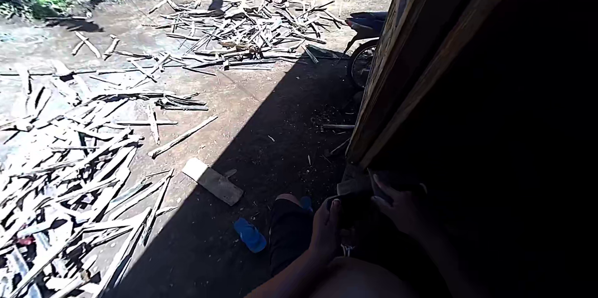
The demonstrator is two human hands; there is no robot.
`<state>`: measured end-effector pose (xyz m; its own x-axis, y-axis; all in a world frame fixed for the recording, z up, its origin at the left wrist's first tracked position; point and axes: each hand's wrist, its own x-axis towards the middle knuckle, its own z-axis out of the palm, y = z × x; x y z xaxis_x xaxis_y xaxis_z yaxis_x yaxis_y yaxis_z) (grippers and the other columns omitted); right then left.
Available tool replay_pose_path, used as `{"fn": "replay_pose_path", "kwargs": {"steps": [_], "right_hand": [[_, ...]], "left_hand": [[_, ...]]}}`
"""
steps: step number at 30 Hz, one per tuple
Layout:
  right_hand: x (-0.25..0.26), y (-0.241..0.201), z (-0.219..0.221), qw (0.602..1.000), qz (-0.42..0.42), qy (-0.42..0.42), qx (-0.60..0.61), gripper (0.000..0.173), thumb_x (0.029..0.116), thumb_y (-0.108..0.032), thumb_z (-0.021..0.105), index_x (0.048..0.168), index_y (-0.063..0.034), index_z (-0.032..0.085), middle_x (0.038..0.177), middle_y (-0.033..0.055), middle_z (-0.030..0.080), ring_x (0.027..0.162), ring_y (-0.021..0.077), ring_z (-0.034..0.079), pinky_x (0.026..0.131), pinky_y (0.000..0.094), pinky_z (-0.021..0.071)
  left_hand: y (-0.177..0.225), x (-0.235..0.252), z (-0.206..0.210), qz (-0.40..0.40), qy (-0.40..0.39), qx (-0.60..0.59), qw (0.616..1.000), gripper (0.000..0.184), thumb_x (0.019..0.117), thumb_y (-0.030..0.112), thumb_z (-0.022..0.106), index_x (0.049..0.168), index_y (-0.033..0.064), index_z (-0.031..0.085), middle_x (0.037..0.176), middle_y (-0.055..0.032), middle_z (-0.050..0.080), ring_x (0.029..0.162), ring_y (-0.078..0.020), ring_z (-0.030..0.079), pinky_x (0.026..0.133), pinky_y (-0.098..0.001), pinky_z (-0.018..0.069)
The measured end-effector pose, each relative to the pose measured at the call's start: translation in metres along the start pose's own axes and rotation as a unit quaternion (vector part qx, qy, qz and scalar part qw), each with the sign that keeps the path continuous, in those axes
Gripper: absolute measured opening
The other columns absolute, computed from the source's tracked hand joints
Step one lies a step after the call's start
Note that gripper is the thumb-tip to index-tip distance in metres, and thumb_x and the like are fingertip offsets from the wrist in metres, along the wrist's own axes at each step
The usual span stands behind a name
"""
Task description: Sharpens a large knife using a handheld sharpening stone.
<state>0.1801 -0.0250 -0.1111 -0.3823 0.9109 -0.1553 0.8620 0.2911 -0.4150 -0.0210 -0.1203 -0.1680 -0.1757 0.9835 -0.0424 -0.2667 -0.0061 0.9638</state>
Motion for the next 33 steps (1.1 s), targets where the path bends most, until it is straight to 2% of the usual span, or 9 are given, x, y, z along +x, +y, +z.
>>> {"fn": "replay_pose_path", "kwargs": {"steps": [5,7,11,16,18,21,27,31,33], "right_hand": [[-0.037,-0.038,0.022,0.973,-0.189,0.131,-0.025,0.054,0.0931,-0.053,0.058,0.142,-0.0297,0.065,0.060,-0.0011,0.062,0.049,0.0163,0.058,0.045,0.0404,0.0493],[-0.028,-0.026,0.020,0.977,-0.166,0.129,-0.031,0.054,0.0945,-0.053,0.057,0.144,-0.0311,0.063,0.063,0.0007,0.064,0.052,0.0185,0.061,0.048,0.0429,0.0508],[0.005,0.011,-0.002,1.000,0.017,0.010,-0.007,0.061,0.1006,-0.056,0.051,0.156,-0.0305,0.047,0.088,0.0109,0.075,0.078,0.0307,0.071,0.072,0.0567,0.0565],[-0.036,-0.035,0.021,0.978,-0.172,0.119,-0.018,0.054,0.0951,-0.053,0.056,0.143,-0.0296,0.064,0.061,-0.0012,0.063,0.051,0.0163,0.059,0.047,0.0402,0.0494],[-0.023,-0.018,0.018,0.987,-0.123,0.102,-0.021,0.056,0.0962,-0.054,0.055,0.147,-0.0312,0.060,0.067,0.0021,0.067,0.056,0.0202,0.063,0.052,0.0451,0.0522],[0.006,0.014,-0.002,0.999,0.036,0.007,0.006,0.061,0.1002,-0.057,0.052,0.156,-0.0323,0.048,0.093,0.0096,0.076,0.082,0.0289,0.072,0.076,0.0563,0.0569],[-0.033,-0.034,0.014,0.984,-0.146,0.104,-0.004,0.055,0.0960,-0.054,0.056,0.146,-0.0306,0.061,0.064,-0.0005,0.065,0.054,0.0166,0.061,0.050,0.0418,0.0509],[0.003,0.020,-0.002,0.998,0.047,0.015,0.037,0.061,0.1011,-0.054,0.053,0.157,-0.0301,0.046,0.097,0.0111,0.076,0.086,0.0295,0.073,0.078,0.0557,0.0574],[0.005,0.019,-0.008,0.997,0.073,-0.002,0.028,0.062,0.1011,-0.056,0.051,0.158,-0.0315,0.044,0.099,0.0108,0.076,0.089,0.0301,0.073,0.082,0.0559,0.0567]], "left_hand": [[0.004,0.003,0.002,0.051,0.013,0.060,0.997,0.048,0.1121,0.040,0.037,0.118,0.0012,0.066,0.094,-0.0078,0.074,0.085,-0.0167,0.074,0.079,-0.0355,0.0641],[0.004,0.003,0.002,0.051,0.007,0.055,0.997,0.049,0.1125,0.039,0.036,0.121,-0.0001,0.064,0.099,-0.0096,0.075,0.087,-0.0198,0.076,0.080,-0.0389,0.0659],[0.000,0.000,-0.001,0.019,0.008,0.018,1.000,0.048,0.1129,0.038,0.036,0.122,-0.0025,0.061,0.102,-0.0167,0.075,0.086,-0.0308,0.078,0.075,-0.0483,0.0685],[0.005,0.004,0.001,0.059,0.027,0.075,0.995,0.047,0.1125,0.038,0.037,0.115,0.0010,0.066,0.095,-0.0082,0.074,0.085,-0.0175,0.074,0.078,-0.0361,0.0650],[0.007,0.002,0.001,0.045,0.024,0.061,0.997,0.044,0.1128,0.035,0.038,0.116,-0.0010,0.064,0.096,-0.0114,0.075,0.082,-0.0226,0.077,0.075,-0.0409,0.0681],[0.004,0.001,0.001,0.024,0.022,0.034,0.999,0.043,0.1130,0.033,0.038,0.116,-0.0022,0.063,0.096,-0.0155,0.076,0.080,-0.0300,0.078,0.071,-0.0470,0.0689],[0.007,0.002,0.002,0.073,0.026,0.075,0.994,0.040,0.1124,0.032,0.041,0.116,0.0015,0.067,0.096,-0.0083,0.075,0.083,-0.0188,0.075,0.076,-0.0374,0.0662],[0.007,-0.001,0.001,0.046,0.021,0.042,0.998,0.039,0.1129,0.029,0.040,0.117,-0.0017,0.064,0.096,-0.0143,0.076,0.080,-0.0281,0.077,0.071,-0.0455,0.0687],[0.007,0.001,0.001,0.049,0.025,0.042,0.998,0.039,0.1130,0.029,0.040,0.116,-0.0013,0.065,0.095,-0.0139,0.076,0.078,-0.0280,0.077,0.069,-0.0455,0.0687]]}}
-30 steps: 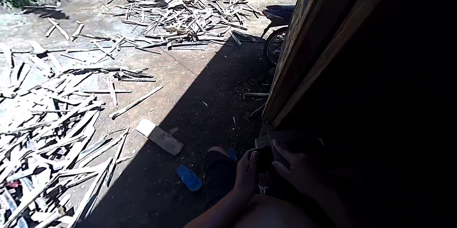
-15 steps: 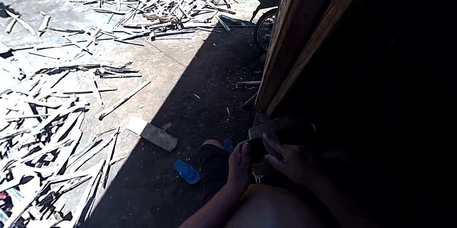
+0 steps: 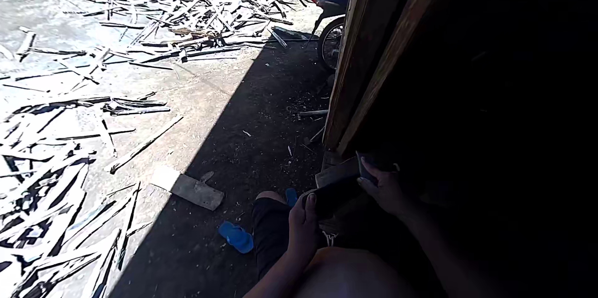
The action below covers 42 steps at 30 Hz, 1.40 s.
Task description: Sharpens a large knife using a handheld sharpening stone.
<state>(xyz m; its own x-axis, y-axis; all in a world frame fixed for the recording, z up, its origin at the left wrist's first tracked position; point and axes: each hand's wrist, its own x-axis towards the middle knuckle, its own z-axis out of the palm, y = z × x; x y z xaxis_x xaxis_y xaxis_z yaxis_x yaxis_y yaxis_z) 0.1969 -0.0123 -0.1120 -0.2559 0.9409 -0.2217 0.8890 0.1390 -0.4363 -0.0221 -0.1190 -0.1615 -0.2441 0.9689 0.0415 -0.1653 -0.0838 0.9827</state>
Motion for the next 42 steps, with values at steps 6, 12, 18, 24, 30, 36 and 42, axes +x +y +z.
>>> {"fn": "replay_pose_path", "kwargs": {"steps": [6,12,18,24,30,36,42], "right_hand": [[-0.040,-0.030,0.032,0.976,-0.192,0.105,-0.015,0.056,0.0969,-0.054,0.056,0.148,-0.0301,0.059,0.066,0.0010,0.066,0.055,0.0181,0.062,0.051,0.0426,0.0521],[-0.015,-0.011,0.007,0.999,-0.049,0.020,-0.004,0.061,0.0998,-0.055,0.052,0.155,-0.0307,0.050,0.085,0.0085,0.074,0.077,0.0274,0.071,0.071,0.0527,0.0570],[-0.030,-0.018,0.027,0.988,-0.136,0.070,0.004,0.057,0.0985,-0.052,0.055,0.151,-0.0295,0.056,0.073,0.0049,0.070,0.063,0.0223,0.066,0.058,0.0482,0.0547],[-0.029,-0.026,0.014,0.994,-0.102,0.032,0.001,0.058,0.0985,-0.054,0.055,0.152,-0.0308,0.054,0.077,0.0056,0.072,0.069,0.0232,0.068,0.065,0.0483,0.0566],[-0.020,-0.016,0.020,0.991,-0.128,0.046,-0.009,0.058,0.0991,-0.054,0.053,0.153,-0.0325,0.052,0.077,0.0055,0.072,0.067,0.0245,0.068,0.062,0.0524,0.0551],[-0.042,-0.053,0.032,0.943,-0.309,0.112,-0.040,0.053,0.0970,-0.052,0.055,0.146,-0.0309,0.061,0.060,-0.0012,0.057,0.050,0.0169,0.056,0.046,0.0383,0.0468],[-0.026,-0.047,0.023,0.955,-0.265,0.102,-0.081,0.055,0.0980,-0.053,0.053,0.148,-0.0319,0.059,0.064,0.0018,0.063,0.054,0.0203,0.061,0.049,0.0427,0.0499]], "left_hand": [[0.001,0.000,0.002,0.023,0.014,0.015,1.000,0.040,0.1126,0.031,0.041,0.115,-0.0003,0.066,0.096,-0.0116,0.075,0.082,-0.0233,0.076,0.073,-0.0413,0.0677],[0.001,0.001,0.002,0.007,0.018,-0.009,1.000,0.041,0.1126,0.031,0.041,0.115,-0.0015,0.066,0.096,-0.0155,0.075,0.080,-0.0295,0.077,0.070,-0.0465,0.0686],[-0.001,-0.003,0.001,0.008,0.016,0.003,1.000,0.040,0.1130,0.028,0.040,0.116,-0.0015,0.066,0.098,-0.0150,0.075,0.081,-0.0282,0.077,0.072,-0.0454,0.0685],[0.001,0.003,0.002,-0.009,0.023,-0.014,1.000,0.041,0.1134,0.028,0.038,0.113,-0.0015,0.065,0.095,-0.0162,0.075,0.079,-0.0299,0.077,0.069,-0.0467,0.0683],[-0.002,0.000,-0.002,-0.016,0.003,-0.042,0.999,0.051,0.1130,0.039,0.033,0.117,-0.0019,0.064,0.101,-0.0179,0.074,0.085,-0.0316,0.077,0.073,-0.0486,0.0679],[0.002,0.006,0.002,0.051,0.011,-0.047,0.998,0.061,0.1098,0.051,0.029,0.110,0.0048,0.068,0.094,-0.0062,0.074,0.088,-0.0136,0.073,0.084,-0.0337,0.0623],[-0.001,0.004,-0.001,0.036,0.010,-0.040,0.998,0.067,0.1079,0.057,0.026,0.112,0.0046,0.068,0.096,-0.0089,0.075,0.086,-0.0203,0.076,0.077,-0.0409,0.0668]]}}
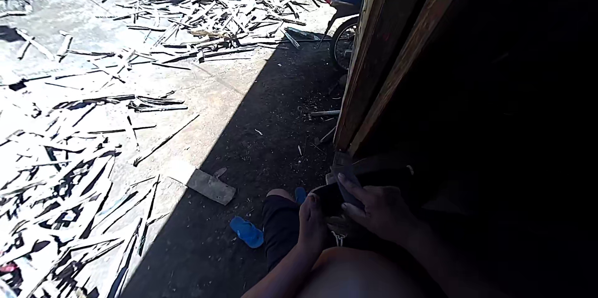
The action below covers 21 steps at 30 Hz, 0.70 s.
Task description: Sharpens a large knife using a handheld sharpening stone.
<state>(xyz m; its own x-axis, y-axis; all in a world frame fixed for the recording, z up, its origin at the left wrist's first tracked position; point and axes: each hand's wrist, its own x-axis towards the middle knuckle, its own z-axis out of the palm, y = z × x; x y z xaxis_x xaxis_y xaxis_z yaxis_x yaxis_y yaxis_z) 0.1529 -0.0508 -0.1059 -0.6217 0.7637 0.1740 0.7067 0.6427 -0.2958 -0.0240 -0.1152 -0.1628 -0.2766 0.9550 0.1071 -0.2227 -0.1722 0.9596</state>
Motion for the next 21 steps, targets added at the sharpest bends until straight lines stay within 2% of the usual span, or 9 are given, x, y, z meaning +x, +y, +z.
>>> {"fn": "replay_pose_path", "kwargs": {"steps": [3,7,9,12,16,20,21], "right_hand": [[-0.009,-0.027,0.003,0.995,-0.093,0.032,0.004,0.053,0.0967,-0.051,0.054,0.145,-0.0310,0.062,0.057,-0.0020,0.052,0.048,0.0168,0.052,0.043,0.0365,0.0426],[0.003,-0.002,0.001,1.000,-0.029,0.010,-0.007,0.053,0.0979,-0.051,0.054,0.147,-0.0328,0.059,0.062,0.0013,0.060,0.052,0.0201,0.058,0.047,0.0412,0.0475],[0.004,-0.005,-0.003,0.999,-0.043,0.013,-0.015,0.054,0.0976,-0.052,0.054,0.146,-0.0311,0.060,0.060,0.0003,0.058,0.050,0.0191,0.057,0.046,0.0400,0.0461],[-0.002,-0.020,-0.002,0.996,-0.088,0.030,-0.013,0.054,0.0972,-0.053,0.054,0.146,-0.0319,0.061,0.058,-0.0017,0.053,0.047,0.0175,0.052,0.043,0.0368,0.0422],[0.004,0.001,-0.004,0.999,-0.029,0.014,-0.015,0.053,0.0985,-0.053,0.052,0.147,-0.0319,0.059,0.062,0.0015,0.060,0.051,0.0199,0.058,0.047,0.0410,0.0469],[-0.007,-0.024,-0.003,0.995,-0.097,0.032,0.001,0.052,0.0972,-0.052,0.053,0.145,-0.0322,0.062,0.057,-0.0021,0.052,0.047,0.0166,0.051,0.043,0.0361,0.0418],[-0.008,-0.022,-0.002,0.995,-0.092,0.030,0.003,0.052,0.0978,-0.052,0.053,0.146,-0.0335,0.061,0.058,-0.0019,0.052,0.048,0.0168,0.052,0.043,0.0362,0.0419]], "left_hand": [[0.000,0.001,0.002,0.031,0.012,0.012,0.999,0.062,0.1072,0.057,0.029,0.103,0.0097,0.068,0.087,0.0005,0.072,0.084,-0.0067,0.071,0.080,-0.0279,0.0613],[0.000,-0.001,0.001,0.030,-0.001,-0.005,1.000,0.065,0.1067,0.058,0.028,0.114,0.0079,0.068,0.097,-0.0039,0.075,0.090,-0.0133,0.074,0.082,-0.0355,0.0648],[0.000,0.000,0.002,0.040,0.000,-0.007,0.999,0.064,0.1066,0.058,0.029,0.114,0.0081,0.069,0.097,-0.0033,0.075,0.090,-0.0124,0.074,0.083,-0.0342,0.0641],[-0.002,0.001,0.002,0.058,-0.001,-0.005,0.998,0.060,0.1071,0.057,0.031,0.106,0.0090,0.067,0.091,-0.0009,0.072,0.087,-0.0082,0.071,0.083,-0.0296,0.0607],[-0.002,-0.001,0.001,0.053,-0.009,0.001,0.999,0.063,0.1073,0.057,0.029,0.115,0.0088,0.068,0.098,-0.0025,0.075,0.093,-0.0113,0.074,0.085,-0.0339,0.0635],[-0.002,0.000,0.003,0.064,0.001,0.004,0.998,0.058,0.1073,0.055,0.031,0.102,0.0103,0.067,0.088,0.0009,0.071,0.085,-0.0062,0.070,0.081,-0.0273,0.0604],[-0.002,-0.001,0.004,0.063,-0.001,0.003,0.998,0.058,0.1073,0.056,0.031,0.103,0.0105,0.067,0.088,0.0009,0.071,0.086,-0.0063,0.070,0.081,-0.0276,0.0606]]}}
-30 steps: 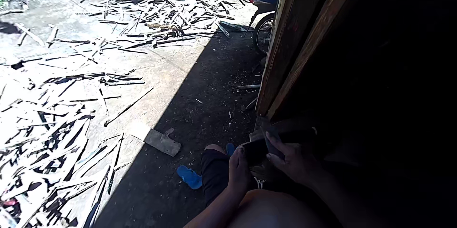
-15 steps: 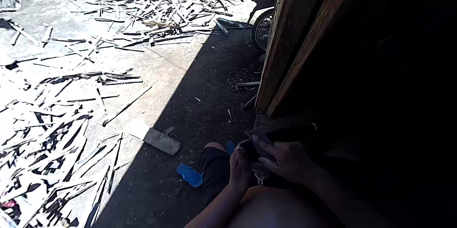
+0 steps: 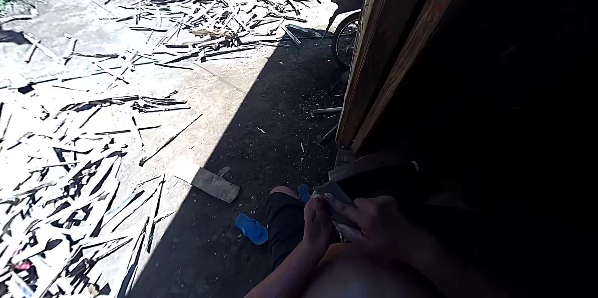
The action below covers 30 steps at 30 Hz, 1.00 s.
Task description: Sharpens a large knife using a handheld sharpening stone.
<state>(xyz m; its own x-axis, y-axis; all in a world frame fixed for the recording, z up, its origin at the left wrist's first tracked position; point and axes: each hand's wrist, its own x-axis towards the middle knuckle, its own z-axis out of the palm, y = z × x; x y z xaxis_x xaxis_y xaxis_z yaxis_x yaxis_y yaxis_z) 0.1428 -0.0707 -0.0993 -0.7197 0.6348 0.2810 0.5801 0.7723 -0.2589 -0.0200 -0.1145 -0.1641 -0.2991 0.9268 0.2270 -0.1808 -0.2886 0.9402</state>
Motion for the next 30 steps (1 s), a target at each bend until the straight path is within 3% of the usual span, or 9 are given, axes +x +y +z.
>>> {"fn": "replay_pose_path", "kwargs": {"steps": [3,8,12,16,20,25,30], "right_hand": [[0.003,0.023,0.000,0.998,0.063,-0.016,0.002,0.053,0.0988,-0.053,0.053,0.148,-0.0333,0.058,0.063,0.0013,0.060,0.053,0.0196,0.058,0.048,0.0405,0.0470],[-0.002,-0.003,-0.001,1.000,-0.004,-0.008,0.017,0.052,0.0977,-0.052,0.054,0.145,-0.0328,0.061,0.060,-0.0017,0.054,0.049,0.0167,0.053,0.045,0.0362,0.0435],[0.003,0.022,0.001,0.997,0.072,-0.019,0.014,0.053,0.0984,-0.053,0.054,0.148,-0.0339,0.058,0.064,0.0011,0.061,0.053,0.0192,0.059,0.049,0.0414,0.0481],[-0.001,-0.004,0.001,1.000,-0.003,0.009,0.015,0.052,0.0970,-0.052,0.054,0.144,-0.0318,0.062,0.058,-0.0026,0.052,0.048,0.0156,0.052,0.044,0.0357,0.0427],[0.003,0.020,0.001,0.997,0.077,-0.012,0.014,0.053,0.0982,-0.052,0.054,0.147,-0.0334,0.059,0.064,0.0013,0.062,0.053,0.0193,0.059,0.048,0.0414,0.0482],[-0.004,-0.004,0.000,1.000,0.007,-0.012,0.022,0.053,0.0969,-0.052,0.055,0.146,-0.0341,0.060,0.059,-0.0023,0.054,0.049,0.0160,0.053,0.044,0.0363,0.0438],[0.003,0.029,-0.002,0.993,0.107,-0.037,0.029,0.054,0.0985,-0.055,0.053,0.149,-0.0351,0.057,0.069,0.0021,0.066,0.058,0.0200,0.062,0.053,0.0442,0.0513]], "left_hand": [[0.001,-0.001,0.000,-0.008,-0.006,-0.008,1.000,0.063,0.1065,0.058,0.029,0.113,0.0094,0.069,0.097,-0.0025,0.075,0.091,-0.0115,0.074,0.083,-0.0339,0.0641],[0.002,-0.001,0.000,-0.002,0.003,0.011,1.000,0.058,0.1075,0.055,0.030,0.104,0.0108,0.068,0.089,0.0018,0.072,0.086,-0.0051,0.071,0.082,-0.0273,0.0609],[0.003,-0.001,0.000,-0.003,-0.007,0.003,1.000,0.062,0.1085,0.054,0.027,0.117,0.0094,0.068,0.100,-0.0012,0.075,0.094,-0.0098,0.073,0.086,-0.0330,0.0633],[0.002,-0.002,-0.001,0.003,-0.003,0.008,1.000,0.057,0.1079,0.054,0.030,0.102,0.0108,0.067,0.088,0.0015,0.071,0.086,-0.0057,0.071,0.082,-0.0278,0.0608],[0.004,-0.002,0.000,0.000,-0.011,0.006,1.000,0.061,0.1080,0.055,0.028,0.116,0.0085,0.068,0.099,-0.0020,0.075,0.093,-0.0105,0.073,0.086,-0.0332,0.0632],[-0.001,-0.002,-0.001,0.002,-0.004,0.000,1.000,0.057,0.1078,0.054,0.031,0.106,0.0103,0.068,0.092,0.0005,0.072,0.089,-0.0066,0.071,0.085,-0.0284,0.0606],[0.001,-0.003,-0.001,-0.010,-0.011,-0.006,1.000,0.063,0.1078,0.055,0.029,0.118,0.0056,0.067,0.102,-0.0054,0.075,0.093,-0.0148,0.075,0.083,-0.0373,0.0658]]}}
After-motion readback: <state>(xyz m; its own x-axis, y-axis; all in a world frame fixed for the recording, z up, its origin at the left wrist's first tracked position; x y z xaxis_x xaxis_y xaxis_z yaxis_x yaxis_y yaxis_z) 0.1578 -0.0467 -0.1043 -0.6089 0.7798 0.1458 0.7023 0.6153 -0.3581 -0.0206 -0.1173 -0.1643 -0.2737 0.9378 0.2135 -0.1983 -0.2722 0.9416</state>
